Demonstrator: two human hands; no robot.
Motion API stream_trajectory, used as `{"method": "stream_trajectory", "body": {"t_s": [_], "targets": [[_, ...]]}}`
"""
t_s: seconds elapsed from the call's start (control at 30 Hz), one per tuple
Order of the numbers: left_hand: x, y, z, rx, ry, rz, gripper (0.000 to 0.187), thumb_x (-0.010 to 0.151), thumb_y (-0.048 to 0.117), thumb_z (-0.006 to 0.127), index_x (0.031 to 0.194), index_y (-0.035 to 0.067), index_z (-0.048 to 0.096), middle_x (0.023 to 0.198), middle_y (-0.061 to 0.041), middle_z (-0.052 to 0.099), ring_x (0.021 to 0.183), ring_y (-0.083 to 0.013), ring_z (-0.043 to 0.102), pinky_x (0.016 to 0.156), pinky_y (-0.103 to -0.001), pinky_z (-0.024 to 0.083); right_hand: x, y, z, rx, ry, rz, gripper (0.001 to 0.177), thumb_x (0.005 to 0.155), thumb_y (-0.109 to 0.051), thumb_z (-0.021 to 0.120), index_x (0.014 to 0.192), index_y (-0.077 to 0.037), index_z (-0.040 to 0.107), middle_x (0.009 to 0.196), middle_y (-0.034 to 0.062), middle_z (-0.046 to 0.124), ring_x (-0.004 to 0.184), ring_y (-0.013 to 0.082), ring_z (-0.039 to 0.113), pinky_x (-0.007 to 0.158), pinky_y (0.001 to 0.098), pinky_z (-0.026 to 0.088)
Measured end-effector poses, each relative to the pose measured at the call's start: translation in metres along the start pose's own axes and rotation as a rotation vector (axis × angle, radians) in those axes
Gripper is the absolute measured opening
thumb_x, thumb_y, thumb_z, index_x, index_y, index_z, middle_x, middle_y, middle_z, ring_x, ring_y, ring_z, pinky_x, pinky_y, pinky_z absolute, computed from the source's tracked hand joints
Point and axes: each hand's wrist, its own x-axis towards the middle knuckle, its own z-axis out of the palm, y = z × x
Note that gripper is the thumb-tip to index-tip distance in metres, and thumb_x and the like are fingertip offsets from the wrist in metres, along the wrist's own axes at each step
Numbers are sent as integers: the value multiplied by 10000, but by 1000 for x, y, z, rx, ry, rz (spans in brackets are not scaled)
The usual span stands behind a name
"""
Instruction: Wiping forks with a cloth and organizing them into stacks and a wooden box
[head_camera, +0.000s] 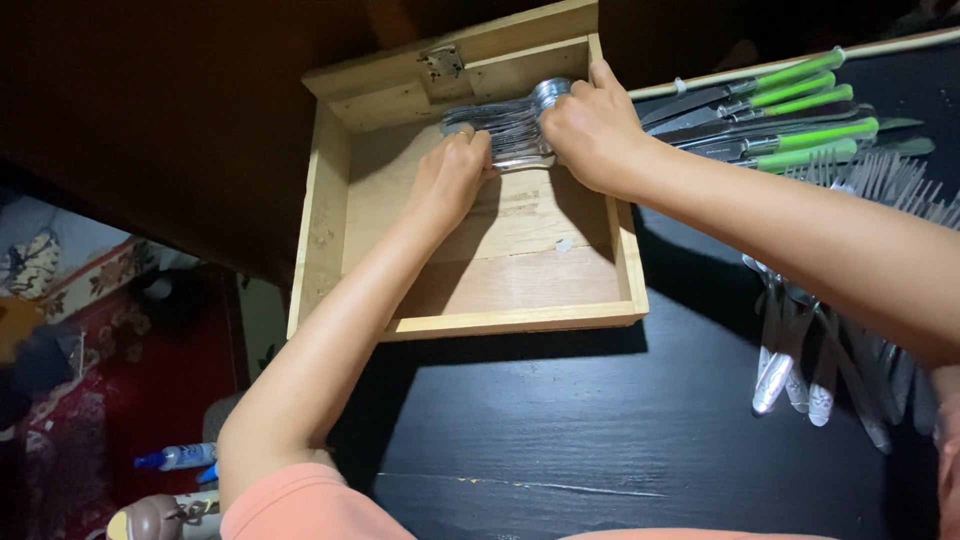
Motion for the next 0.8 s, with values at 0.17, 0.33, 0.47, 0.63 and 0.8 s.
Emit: {"method": "stream_trajectory", "body": {"t_s": [0.17,0.33,0.47,0.63,0.8], "targets": [[2,-8,7,46,-18,4,272,839,86,806,923,88,548,871,-113,579,720,-388,647,510,-544,501,-5,12,-28,57,-105,13,516,669,-599,830,963,-183,751,929,60,764,929,303,710,1009,504,352],[-7,8,-44,-195,-173,-43,157,876,66,788,959,81,656,974,-127,690,822,-274,656,639,-418,521,-59,50,-120,387,-10,20,208,962,-491,734,954,-287,696,847,-72,696,901,250,673,951,475,357],[-21,58,-126,-345,-336,-196,206,962,197,697,1139,93,680,1002,-137,730,895,-263,667,748,-394,481,-125,81,-168,454,-247,115,154,940,-434,712,966,-284,735,859,-105,762,883,161,703,1006,416,323],[-33,130,-185,-454,-301,-25,415,994,368,597,1296,83,618,1059,-92,757,885,-203,715,731,-354,537,-185,93,-160,222,-804,85,264,865,-537,689,1127,-560,691,1065,-267,766,1099,11,716,1045,308,397],[-46,155,-186,-442,-410,48,515,973,435,573,1357,92,562,1010,-103,759,937,-235,707,791,-384,531,-236,99,-133,245,-665,-8,243,898,-470,638,1138,-499,654,935,-139,673,913,137,707,845,366,469]]}}
